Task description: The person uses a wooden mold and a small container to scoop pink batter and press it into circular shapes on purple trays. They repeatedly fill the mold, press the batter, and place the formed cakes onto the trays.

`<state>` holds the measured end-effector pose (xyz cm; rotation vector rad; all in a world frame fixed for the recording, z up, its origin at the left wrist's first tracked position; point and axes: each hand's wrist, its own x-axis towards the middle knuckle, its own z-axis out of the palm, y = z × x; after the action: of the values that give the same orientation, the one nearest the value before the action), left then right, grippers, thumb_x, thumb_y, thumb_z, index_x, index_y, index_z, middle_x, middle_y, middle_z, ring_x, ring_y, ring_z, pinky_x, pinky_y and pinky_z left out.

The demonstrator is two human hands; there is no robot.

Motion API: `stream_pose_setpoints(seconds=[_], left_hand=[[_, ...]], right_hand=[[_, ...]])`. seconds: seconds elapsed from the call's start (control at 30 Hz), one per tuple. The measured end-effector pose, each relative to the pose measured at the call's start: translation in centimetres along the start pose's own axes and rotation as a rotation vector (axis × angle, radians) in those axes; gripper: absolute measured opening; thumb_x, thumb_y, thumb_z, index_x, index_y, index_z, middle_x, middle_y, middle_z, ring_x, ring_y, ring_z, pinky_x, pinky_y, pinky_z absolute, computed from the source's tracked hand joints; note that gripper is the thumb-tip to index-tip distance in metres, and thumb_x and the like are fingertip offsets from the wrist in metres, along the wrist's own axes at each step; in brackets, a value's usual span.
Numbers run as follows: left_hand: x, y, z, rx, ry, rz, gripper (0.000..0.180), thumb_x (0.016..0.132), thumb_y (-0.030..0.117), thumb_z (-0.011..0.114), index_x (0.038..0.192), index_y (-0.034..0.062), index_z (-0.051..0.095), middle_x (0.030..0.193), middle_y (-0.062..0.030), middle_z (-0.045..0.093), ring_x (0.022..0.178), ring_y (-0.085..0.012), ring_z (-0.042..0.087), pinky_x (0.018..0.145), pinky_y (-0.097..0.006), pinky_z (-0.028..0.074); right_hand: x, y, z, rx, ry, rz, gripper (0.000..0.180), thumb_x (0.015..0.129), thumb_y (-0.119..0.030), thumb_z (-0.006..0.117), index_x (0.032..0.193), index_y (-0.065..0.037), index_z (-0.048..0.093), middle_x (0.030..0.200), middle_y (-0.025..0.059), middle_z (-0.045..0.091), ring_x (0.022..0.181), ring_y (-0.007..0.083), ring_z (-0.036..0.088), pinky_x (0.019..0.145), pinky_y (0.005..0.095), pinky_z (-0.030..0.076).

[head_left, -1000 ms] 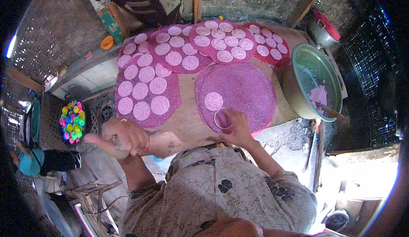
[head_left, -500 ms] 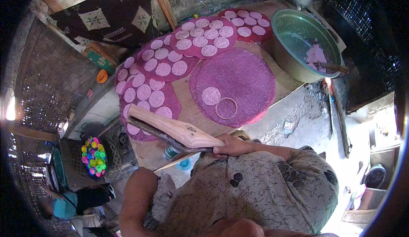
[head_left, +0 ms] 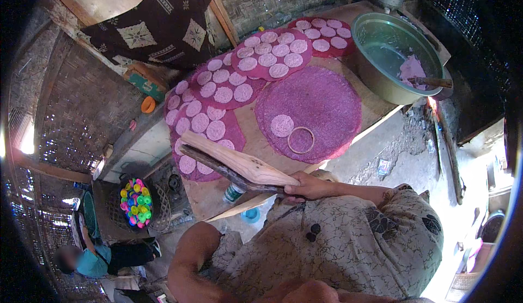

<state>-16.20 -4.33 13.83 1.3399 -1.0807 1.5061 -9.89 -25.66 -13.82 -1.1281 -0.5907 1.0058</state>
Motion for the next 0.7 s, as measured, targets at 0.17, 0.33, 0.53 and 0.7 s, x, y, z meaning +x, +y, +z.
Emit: stream_pose_setpoints(seconds=[0.17,0.33,0.53,0.7], left_hand=[[-0.4,0.0,1.0,-0.009,-0.007,-0.022,0.057,0.087,0.05,0.061,0.114,0.0005,0.058,0.107,-0.0154,0.062,0.099,-0.0276,0.058,0.092,-0.041,0.045],[-0.9,-1.0,3.1,0.042,-0.028,-0.075,0.057,0.086,0.047,0.066,0.118,0.0004,0.058,0.111,-0.015,0.062,0.105,-0.0282,0.057,0.096,-0.041,0.043],[-5.5,-5.3,9.3,0.255,-0.277,-0.508,0.059,0.084,0.043,0.072,0.122,0.0002,0.058,0.117,-0.0145,0.061,0.111,-0.0288,0.057,0.101,-0.042,0.041],[-13.1,-10.1,18.3,0.063,-1.081,-0.991,0.057,0.081,0.024,0.073,0.128,-0.0028,0.054,0.115,-0.012,0.063,0.111,-0.0204,0.058,0.097,-0.036,0.045]], right_hand=[[-2.1,-1.6,-1.3,0.016,0.122,-0.04,0.041,0.099,-0.046,0.055,0.092,-0.006,0.057,0.07,-0.0022,0.055,0.056,0.0058,0.049,0.052,0.0243,0.041],[-5.1,-3.2,-6.2,-0.023,0.286,-0.091,0.053,0.095,-0.057,0.054,0.094,-0.004,0.057,0.07,-0.0002,0.054,0.055,0.0086,0.049,0.051,0.0262,0.04],[-11.7,-8.3,-12.9,-0.059,0.514,-0.187,0.057,0.095,-0.061,0.051,0.088,-0.004,0.057,0.069,0.0004,0.052,0.058,0.0096,0.049,0.051,0.0255,0.039],[-18.5,-16.7,-16.5,-0.703,0.509,-0.122,0.055,0.093,-0.046,0.062,0.123,-0.001,0.061,0.09,0.0149,0.07,0.082,0.0263,0.068,0.075,0.0407,0.053]])
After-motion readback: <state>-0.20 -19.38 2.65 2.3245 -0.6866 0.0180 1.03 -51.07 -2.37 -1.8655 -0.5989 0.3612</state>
